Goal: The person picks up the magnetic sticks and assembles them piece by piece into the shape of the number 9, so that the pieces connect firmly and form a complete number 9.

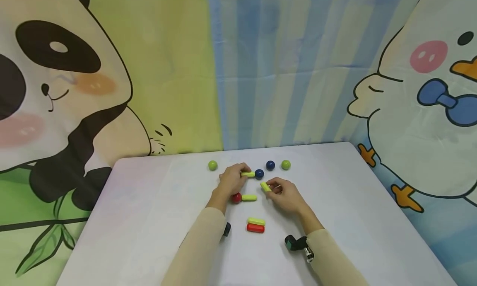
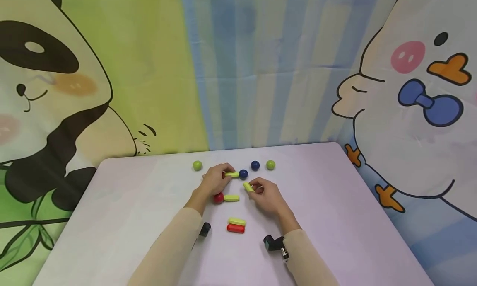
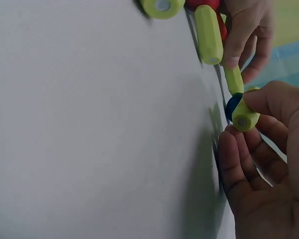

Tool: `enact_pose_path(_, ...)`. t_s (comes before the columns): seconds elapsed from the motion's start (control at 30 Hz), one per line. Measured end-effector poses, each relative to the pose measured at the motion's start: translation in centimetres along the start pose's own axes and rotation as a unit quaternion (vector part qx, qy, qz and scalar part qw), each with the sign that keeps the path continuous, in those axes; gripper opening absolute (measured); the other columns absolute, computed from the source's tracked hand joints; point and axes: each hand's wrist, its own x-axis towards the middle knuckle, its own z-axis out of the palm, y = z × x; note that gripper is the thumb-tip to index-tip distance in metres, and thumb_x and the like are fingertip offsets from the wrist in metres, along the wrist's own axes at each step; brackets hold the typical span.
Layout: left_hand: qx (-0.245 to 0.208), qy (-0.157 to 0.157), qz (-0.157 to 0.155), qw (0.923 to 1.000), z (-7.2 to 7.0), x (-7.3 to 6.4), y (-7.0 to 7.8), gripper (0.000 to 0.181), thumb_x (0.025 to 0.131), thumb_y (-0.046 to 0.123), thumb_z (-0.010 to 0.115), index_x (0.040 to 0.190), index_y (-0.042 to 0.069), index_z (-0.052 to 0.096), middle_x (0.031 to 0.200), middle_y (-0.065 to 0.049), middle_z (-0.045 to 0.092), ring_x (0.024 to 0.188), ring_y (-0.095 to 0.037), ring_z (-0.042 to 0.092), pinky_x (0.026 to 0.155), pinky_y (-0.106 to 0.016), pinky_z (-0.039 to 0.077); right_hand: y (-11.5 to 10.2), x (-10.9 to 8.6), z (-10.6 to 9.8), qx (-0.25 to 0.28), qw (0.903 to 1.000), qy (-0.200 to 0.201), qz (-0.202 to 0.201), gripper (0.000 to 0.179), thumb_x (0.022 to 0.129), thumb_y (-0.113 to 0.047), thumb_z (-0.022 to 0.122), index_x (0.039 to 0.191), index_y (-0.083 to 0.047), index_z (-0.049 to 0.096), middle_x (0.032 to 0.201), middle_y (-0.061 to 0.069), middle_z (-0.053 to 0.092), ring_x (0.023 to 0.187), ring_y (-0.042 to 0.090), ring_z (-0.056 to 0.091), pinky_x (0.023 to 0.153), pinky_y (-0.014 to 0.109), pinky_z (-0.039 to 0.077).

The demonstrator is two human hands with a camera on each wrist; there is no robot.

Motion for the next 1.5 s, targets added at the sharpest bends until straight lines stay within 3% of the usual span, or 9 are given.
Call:
enact_pose_path(0.27,0.008,0.0,0.003,1.0,0.3,0.0,-0.1,0.019,0.099,0.019,0.068,0.116,0.026,0.071,0.122,0.004,0.071,0.119,-0.025,0.062,0.098,-0.056,0.038,-0.1,0.8,0.3,0.009,0.9998,0.013,0.009,0.026,0.091,-0.014,0.074,0.116,-0.012,0.07,0.099,0.003,0.069,0.086,0.015,0.063,0.081,0.034,0.05)
enact_pose_path(0.67,-0.053,0.016,0.011,0.9984,0.0,-0.4,-1.0,0.021,0.1,0.019,0.067,0.118,0.029,0.072,0.132,0.002,0.068,0.134,-0.028,0.055,0.108,-0.064,0.031,-0.5,1.2,0.7,0.013,0.9991,0.024,0.033,0.026,0.09,-0.016,0.075,0.115,-0.011,0.071,0.097,0.003,0.068,0.085,0.016,0.061,0.08,0.033,0.049)
enact_pose_path(0.97,-0.057,0.011,0.013,0.9982,0.2,-0.3,-1.3,0.021,0.1,0.021,0.067,0.118,0.031,0.072,0.132,0.003,0.068,0.133,-0.026,0.055,0.108,-0.064,0.032,-0.6,0.9,0.9,0.017,0.9982,0.033,0.046,0.025,0.089,-0.015,0.075,0.113,-0.01,0.071,0.095,0.003,0.068,0.084,0.016,0.06,0.078,0.032,0.047)
enact_pose_path(1.5,-0.07,0.004,0.006,0.9975,0.1,-0.5,-1.3,0.02,0.1,0.022,0.067,0.117,0.032,0.071,0.132,0.003,0.067,0.135,-0.026,0.054,0.11,-0.064,0.029,-1.7,1.0,2.1,0.044,0.9932,0.064,0.087,0.025,0.09,-0.018,0.073,0.11,-0.004,0.07,0.089,0.005,0.068,0.069,0.013,0.061,0.064,0.026,0.049)
